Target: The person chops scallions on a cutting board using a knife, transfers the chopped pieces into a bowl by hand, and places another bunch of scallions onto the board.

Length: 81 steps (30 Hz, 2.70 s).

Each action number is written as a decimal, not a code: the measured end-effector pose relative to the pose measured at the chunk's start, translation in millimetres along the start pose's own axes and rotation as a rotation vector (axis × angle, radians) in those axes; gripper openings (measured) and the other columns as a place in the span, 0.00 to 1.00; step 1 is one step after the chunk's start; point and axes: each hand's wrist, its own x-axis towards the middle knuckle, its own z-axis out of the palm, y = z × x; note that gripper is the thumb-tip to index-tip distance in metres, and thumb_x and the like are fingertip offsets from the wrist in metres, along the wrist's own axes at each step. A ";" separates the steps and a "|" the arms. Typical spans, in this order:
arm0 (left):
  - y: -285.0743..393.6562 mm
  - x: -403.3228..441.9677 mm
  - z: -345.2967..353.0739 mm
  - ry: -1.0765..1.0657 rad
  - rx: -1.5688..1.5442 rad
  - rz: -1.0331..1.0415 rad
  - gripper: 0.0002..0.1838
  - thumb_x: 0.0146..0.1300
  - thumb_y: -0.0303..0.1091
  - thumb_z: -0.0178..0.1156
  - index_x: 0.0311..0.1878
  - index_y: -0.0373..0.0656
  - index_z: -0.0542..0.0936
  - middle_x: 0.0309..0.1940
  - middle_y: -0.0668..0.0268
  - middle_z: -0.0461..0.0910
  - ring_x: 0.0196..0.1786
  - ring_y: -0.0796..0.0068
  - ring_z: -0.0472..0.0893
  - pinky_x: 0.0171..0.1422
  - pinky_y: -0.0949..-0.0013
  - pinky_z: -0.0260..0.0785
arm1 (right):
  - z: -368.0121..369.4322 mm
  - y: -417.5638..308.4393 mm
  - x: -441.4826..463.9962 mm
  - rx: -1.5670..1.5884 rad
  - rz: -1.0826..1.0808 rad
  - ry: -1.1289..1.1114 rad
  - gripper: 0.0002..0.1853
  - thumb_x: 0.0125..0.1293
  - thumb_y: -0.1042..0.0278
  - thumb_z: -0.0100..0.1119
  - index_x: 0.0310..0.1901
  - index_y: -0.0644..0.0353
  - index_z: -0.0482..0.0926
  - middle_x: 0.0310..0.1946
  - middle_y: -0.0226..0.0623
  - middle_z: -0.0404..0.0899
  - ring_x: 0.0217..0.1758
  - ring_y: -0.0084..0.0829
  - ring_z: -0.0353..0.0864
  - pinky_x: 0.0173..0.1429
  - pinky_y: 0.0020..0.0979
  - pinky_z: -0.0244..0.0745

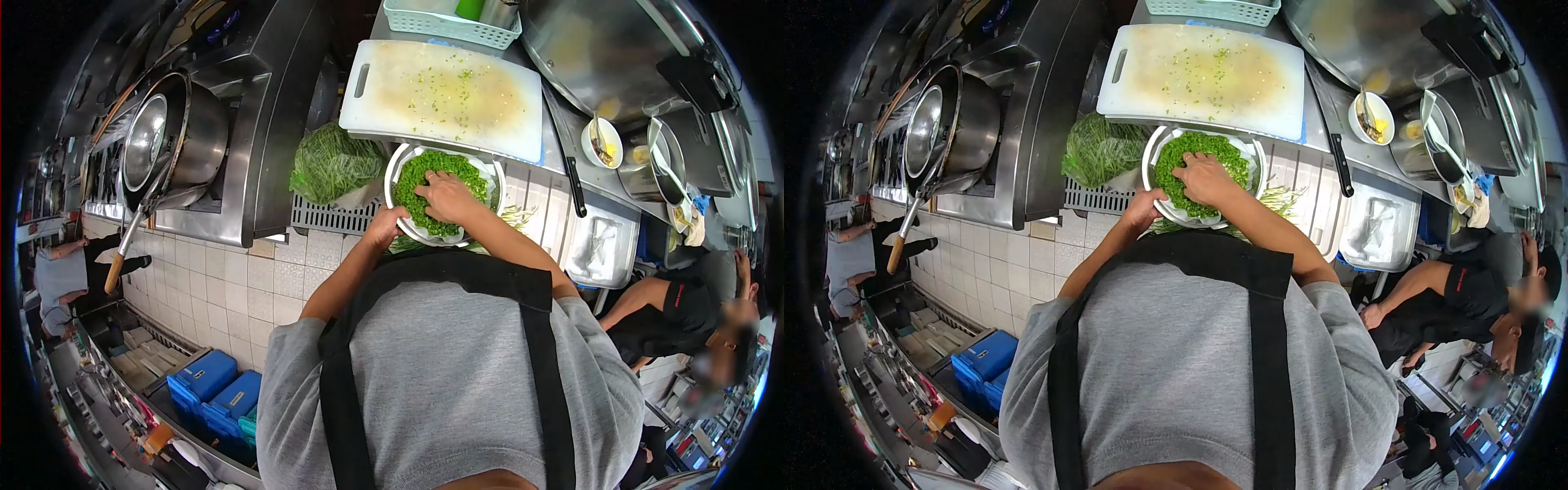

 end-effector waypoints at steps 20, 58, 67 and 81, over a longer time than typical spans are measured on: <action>-77.9 81.7 -38.7 -0.065 -0.047 -0.054 0.10 0.45 0.31 0.68 0.34 0.47 0.80 0.24 0.59 0.79 0.28 0.62 0.80 0.33 0.61 0.72 | -73.6 -14.2 -39.8 0.095 0.081 0.504 0.03 0.56 0.81 0.49 0.32 0.64 0.70 0.34 0.53 0.74 0.39 0.52 0.76 0.44 0.50 0.71; 5.9 19.8 -9.6 -0.034 -0.080 0.028 0.16 0.58 0.24 0.49 0.49 0.23 0.68 0.45 0.47 0.76 0.48 0.50 0.80 0.56 0.46 0.76 | -72.9 148.5 -142.9 -0.144 0.836 0.599 0.17 0.55 0.68 0.60 0.47 0.58 0.73 0.41 0.47 0.78 0.41 0.48 0.82 0.46 0.47 0.76; 13.5 5.7 -2.4 -0.009 -0.106 0.047 0.12 0.57 0.24 0.53 0.43 0.29 0.69 0.37 0.53 0.75 0.40 0.55 0.81 0.48 0.46 0.79 | -86.2 128.7 -156.8 0.168 0.733 0.813 0.17 0.61 0.68 0.56 0.52 0.56 0.71 0.36 0.54 0.80 0.41 0.55 0.81 0.44 0.48 0.76; 2.7 19.0 -21.9 0.028 -0.138 0.078 0.11 0.56 0.23 0.53 0.43 0.29 0.69 0.35 0.54 0.76 0.37 0.56 0.82 0.44 0.47 0.80 | -95.0 130.5 -141.1 0.837 0.609 0.365 0.23 0.64 0.65 0.57 0.62 0.45 0.74 0.27 0.37 0.80 0.28 0.26 0.76 0.38 0.31 0.74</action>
